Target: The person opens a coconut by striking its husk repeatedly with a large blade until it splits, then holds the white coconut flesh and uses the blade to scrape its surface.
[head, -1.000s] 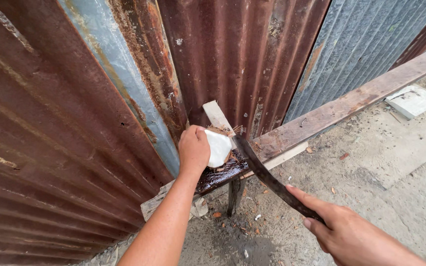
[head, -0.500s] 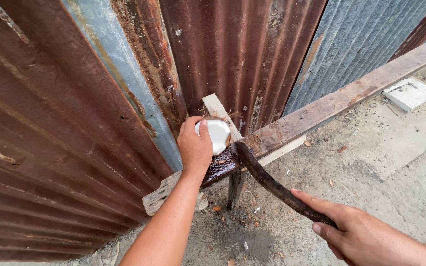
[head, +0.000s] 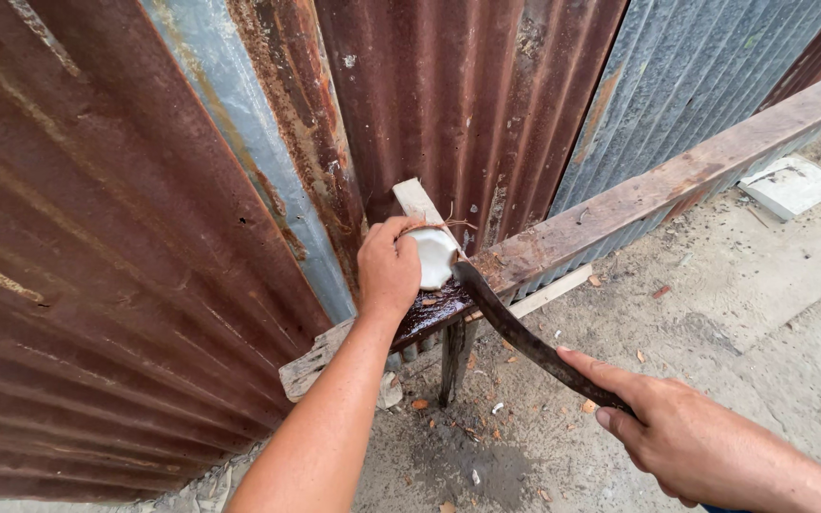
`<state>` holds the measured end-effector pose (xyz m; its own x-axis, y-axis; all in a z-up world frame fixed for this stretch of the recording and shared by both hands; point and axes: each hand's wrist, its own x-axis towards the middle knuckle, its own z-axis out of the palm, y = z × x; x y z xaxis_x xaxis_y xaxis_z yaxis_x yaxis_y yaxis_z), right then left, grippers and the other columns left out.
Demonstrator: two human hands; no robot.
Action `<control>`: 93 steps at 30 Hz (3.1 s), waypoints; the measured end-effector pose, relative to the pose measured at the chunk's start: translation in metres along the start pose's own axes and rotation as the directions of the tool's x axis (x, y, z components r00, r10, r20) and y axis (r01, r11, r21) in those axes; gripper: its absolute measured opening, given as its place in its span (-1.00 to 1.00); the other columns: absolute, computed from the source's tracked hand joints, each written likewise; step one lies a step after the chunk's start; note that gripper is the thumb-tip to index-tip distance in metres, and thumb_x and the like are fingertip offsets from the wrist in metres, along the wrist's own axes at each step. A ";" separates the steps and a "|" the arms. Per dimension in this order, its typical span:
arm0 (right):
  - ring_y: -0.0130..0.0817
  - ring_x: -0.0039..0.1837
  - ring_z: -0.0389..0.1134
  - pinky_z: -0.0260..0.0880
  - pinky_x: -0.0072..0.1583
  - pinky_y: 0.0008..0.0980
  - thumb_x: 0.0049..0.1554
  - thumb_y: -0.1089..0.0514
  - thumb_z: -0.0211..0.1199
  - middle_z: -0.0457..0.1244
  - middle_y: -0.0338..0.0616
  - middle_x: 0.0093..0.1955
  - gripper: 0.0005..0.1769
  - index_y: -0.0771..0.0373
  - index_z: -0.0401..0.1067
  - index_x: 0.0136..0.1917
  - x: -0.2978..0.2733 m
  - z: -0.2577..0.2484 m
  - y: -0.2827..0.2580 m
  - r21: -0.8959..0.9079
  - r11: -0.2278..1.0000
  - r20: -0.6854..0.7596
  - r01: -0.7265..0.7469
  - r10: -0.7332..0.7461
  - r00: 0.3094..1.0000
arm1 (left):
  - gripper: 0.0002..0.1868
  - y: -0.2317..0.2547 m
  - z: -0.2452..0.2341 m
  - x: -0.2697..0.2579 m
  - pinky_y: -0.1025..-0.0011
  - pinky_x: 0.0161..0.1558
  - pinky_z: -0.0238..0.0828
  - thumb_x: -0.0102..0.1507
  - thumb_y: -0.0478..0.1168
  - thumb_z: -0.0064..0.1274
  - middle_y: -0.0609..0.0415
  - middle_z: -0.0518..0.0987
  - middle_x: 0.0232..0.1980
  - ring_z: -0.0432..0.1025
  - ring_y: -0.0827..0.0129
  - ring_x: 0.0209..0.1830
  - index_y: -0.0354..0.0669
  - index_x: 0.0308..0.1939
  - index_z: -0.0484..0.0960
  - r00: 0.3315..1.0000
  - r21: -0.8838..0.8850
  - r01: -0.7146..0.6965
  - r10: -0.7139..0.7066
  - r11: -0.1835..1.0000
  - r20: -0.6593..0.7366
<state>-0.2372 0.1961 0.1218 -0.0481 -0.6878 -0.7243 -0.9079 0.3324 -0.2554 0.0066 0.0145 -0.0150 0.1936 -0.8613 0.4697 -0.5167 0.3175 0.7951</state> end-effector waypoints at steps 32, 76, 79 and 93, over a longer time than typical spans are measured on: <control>-0.32 -0.46 0.32 0.45 -0.20 -0.24 0.37 -0.04 -0.11 0.28 -0.10 -0.48 -0.27 -0.52 -0.19 0.72 0.002 -0.005 -0.001 -0.203 0.979 -0.026 0.016 -0.022 0.999 | -0.62 0.012 -0.008 -0.001 0.02 -0.09 0.46 0.35 0.07 0.03 -0.15 0.63 -0.12 0.54 -0.10 -0.10 -0.19 -0.09 0.65 0.984 0.248 -0.063 0.019 0.967 0.175; -0.41 -0.54 0.21 0.41 -0.39 -0.36 0.35 0.17 -0.06 0.16 -0.28 -0.51 -0.11 -0.51 -0.38 0.71 0.036 -0.049 0.018 0.025 0.993 0.283 0.111 -0.114 0.952 | -0.63 0.008 -0.010 0.022 0.22 -0.18 0.53 0.23 0.03 0.19 -0.22 0.70 -0.29 0.66 0.06 -0.26 -0.16 -0.08 0.73 0.941 0.080 0.029 -0.055 0.996 0.335; -0.44 -0.55 0.21 0.43 -0.39 -0.41 0.36 0.18 -0.08 0.15 -0.26 -0.53 -0.12 -0.52 -0.39 0.70 0.044 -0.064 0.025 -0.038 0.994 0.302 0.101 -0.084 0.950 | -0.62 0.012 -0.012 0.029 0.23 -0.22 0.54 0.21 0.02 0.21 -0.22 0.69 -0.27 0.66 0.07 -0.29 -0.19 -0.08 0.74 0.915 0.017 -0.083 0.069 0.996 0.398; -0.42 -0.54 0.17 0.36 -0.37 -0.34 0.32 0.17 -0.04 0.13 -0.25 -0.50 -0.13 -0.44 -0.22 0.75 0.021 -0.031 0.005 0.108 0.985 0.175 0.135 -0.153 0.973 | -0.59 -0.003 0.000 0.011 0.16 -0.04 0.52 0.26 0.04 0.17 -0.27 0.69 -0.16 0.62 -0.08 -0.11 -0.19 -0.01 0.72 0.988 0.173 0.082 -0.103 0.982 0.115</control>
<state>-0.2556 0.1627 0.1253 0.1651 -0.6066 -0.7777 -0.8556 0.3041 -0.4189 0.0106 0.0038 -0.0124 0.1488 -0.9293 0.3379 -0.6352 0.1721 0.7530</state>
